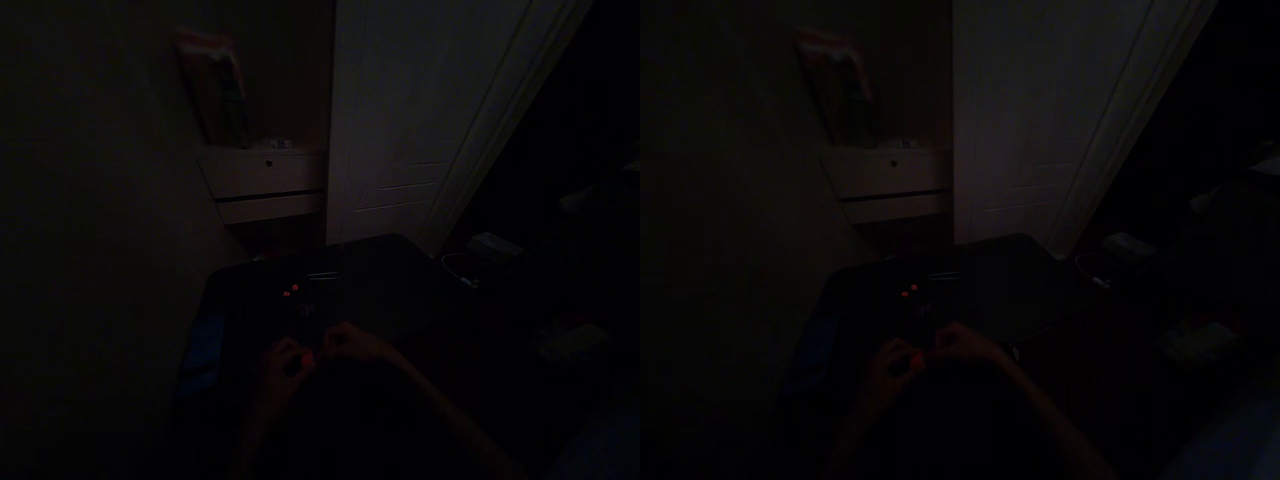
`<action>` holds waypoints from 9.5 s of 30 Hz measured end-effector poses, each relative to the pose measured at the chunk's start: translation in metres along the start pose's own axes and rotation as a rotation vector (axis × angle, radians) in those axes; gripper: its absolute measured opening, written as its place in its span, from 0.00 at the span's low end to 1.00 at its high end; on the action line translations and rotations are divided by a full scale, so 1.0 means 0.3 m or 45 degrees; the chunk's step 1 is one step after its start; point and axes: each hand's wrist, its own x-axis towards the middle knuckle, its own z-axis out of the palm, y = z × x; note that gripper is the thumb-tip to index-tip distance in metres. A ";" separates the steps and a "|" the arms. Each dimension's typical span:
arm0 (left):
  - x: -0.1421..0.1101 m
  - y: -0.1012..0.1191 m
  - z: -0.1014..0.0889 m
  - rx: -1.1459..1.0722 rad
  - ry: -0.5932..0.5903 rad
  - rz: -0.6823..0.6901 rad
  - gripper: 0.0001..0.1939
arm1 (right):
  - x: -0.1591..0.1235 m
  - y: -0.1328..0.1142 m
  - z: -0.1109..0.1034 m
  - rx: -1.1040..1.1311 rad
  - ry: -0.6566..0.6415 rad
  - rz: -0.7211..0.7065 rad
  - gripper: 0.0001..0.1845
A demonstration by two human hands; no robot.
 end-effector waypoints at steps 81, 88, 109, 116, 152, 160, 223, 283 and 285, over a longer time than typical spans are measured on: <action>0.002 -0.010 -0.002 0.008 -0.053 -0.011 0.06 | -0.002 -0.143 0.056 -0.508 0.198 0.102 0.09; 0.004 0.001 -0.008 0.007 -0.069 -0.023 0.06 | -0.027 -0.129 0.039 -0.513 0.192 0.101 0.11; 0.003 -0.007 -0.007 -0.149 -0.017 -0.069 0.11 | -0.014 0.002 0.109 0.101 0.385 -0.088 0.21; 0.000 -0.001 -0.008 -0.136 0.041 -0.156 0.12 | -0.030 -0.003 0.106 0.165 0.347 -0.115 0.23; -0.002 0.001 -0.011 -0.285 -0.001 -0.230 0.13 | -0.033 -0.012 0.108 0.162 0.311 -0.125 0.29; -0.004 -0.016 -0.005 -0.255 0.017 -0.206 0.12 | -0.033 0.001 0.104 0.201 0.246 -0.143 0.27; -0.014 -0.017 0.014 -0.010 0.112 0.077 0.09 | -0.107 0.009 0.387 -0.040 0.885 -0.315 0.13; -0.010 -0.053 -0.034 0.043 -0.175 0.196 0.11 | -0.113 0.035 0.199 -0.486 0.630 -0.486 0.11; -0.010 -0.057 -0.031 0.043 -0.168 0.207 0.11 | -0.114 0.031 0.197 -0.431 0.637 -0.476 0.10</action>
